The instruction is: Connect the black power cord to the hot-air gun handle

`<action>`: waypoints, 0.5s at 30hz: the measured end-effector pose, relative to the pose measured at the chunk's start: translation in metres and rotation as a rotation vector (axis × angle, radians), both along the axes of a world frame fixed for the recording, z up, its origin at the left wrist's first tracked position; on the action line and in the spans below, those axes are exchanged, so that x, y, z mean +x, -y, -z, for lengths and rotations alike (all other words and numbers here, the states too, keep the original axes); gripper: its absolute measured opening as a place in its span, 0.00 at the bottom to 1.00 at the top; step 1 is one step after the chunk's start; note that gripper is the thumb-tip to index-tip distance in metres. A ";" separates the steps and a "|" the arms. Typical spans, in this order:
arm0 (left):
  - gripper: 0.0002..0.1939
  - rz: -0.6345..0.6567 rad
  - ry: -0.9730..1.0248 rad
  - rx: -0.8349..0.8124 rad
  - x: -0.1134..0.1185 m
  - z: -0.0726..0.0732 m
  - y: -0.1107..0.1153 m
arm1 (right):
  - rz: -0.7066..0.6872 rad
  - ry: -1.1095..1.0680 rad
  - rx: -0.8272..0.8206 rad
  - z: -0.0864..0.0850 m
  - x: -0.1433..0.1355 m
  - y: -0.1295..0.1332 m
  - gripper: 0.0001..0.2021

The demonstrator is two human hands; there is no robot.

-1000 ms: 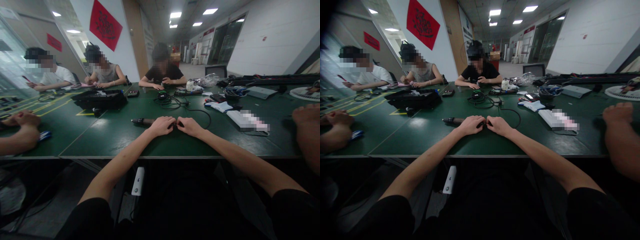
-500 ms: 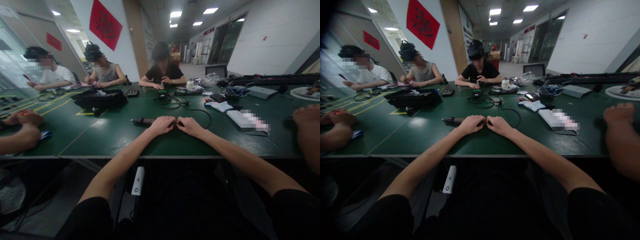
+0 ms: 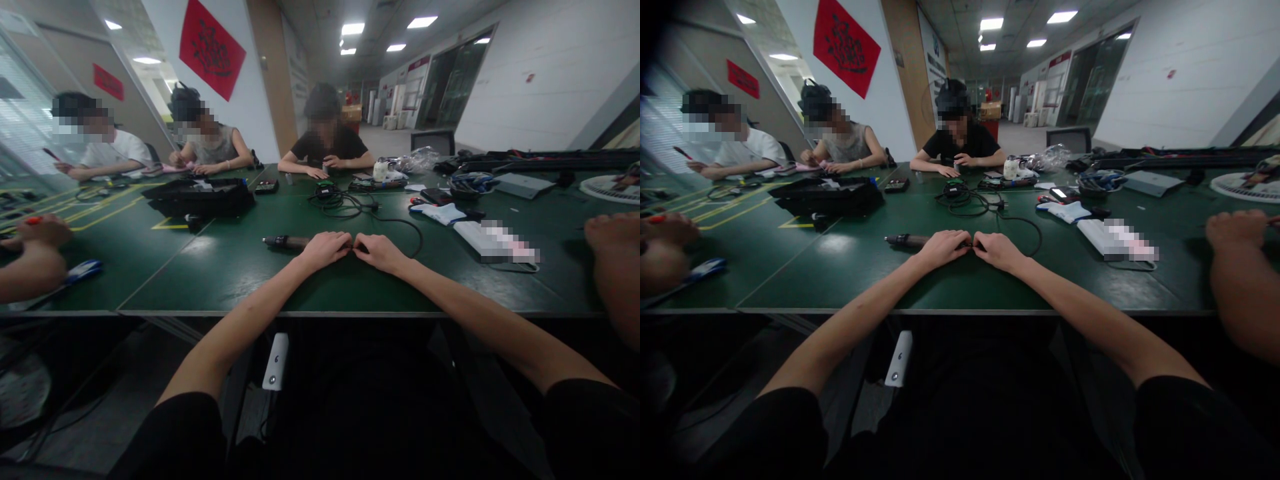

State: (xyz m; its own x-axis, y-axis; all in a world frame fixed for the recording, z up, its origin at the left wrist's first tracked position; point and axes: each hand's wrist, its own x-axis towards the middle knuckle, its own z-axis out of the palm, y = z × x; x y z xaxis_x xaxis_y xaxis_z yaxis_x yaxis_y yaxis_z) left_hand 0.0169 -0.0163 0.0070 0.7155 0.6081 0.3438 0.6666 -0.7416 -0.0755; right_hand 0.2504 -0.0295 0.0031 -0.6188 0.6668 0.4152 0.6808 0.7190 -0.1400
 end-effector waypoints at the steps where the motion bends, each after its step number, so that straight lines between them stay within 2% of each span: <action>1: 0.11 -0.003 0.005 0.001 0.000 0.000 0.000 | 0.000 0.001 0.000 0.000 0.000 0.000 0.04; 15: 0.11 0.015 0.009 0.025 -0.001 -0.001 0.003 | 0.000 -0.006 -0.007 -0.001 0.000 0.000 0.04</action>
State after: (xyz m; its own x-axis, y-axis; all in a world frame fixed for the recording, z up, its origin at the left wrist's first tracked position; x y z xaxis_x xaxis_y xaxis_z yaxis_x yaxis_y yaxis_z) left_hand 0.0161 -0.0189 0.0076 0.7215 0.5881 0.3656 0.6558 -0.7498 -0.0881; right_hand 0.2501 -0.0296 0.0038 -0.6164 0.6696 0.4144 0.6796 0.7182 -0.1495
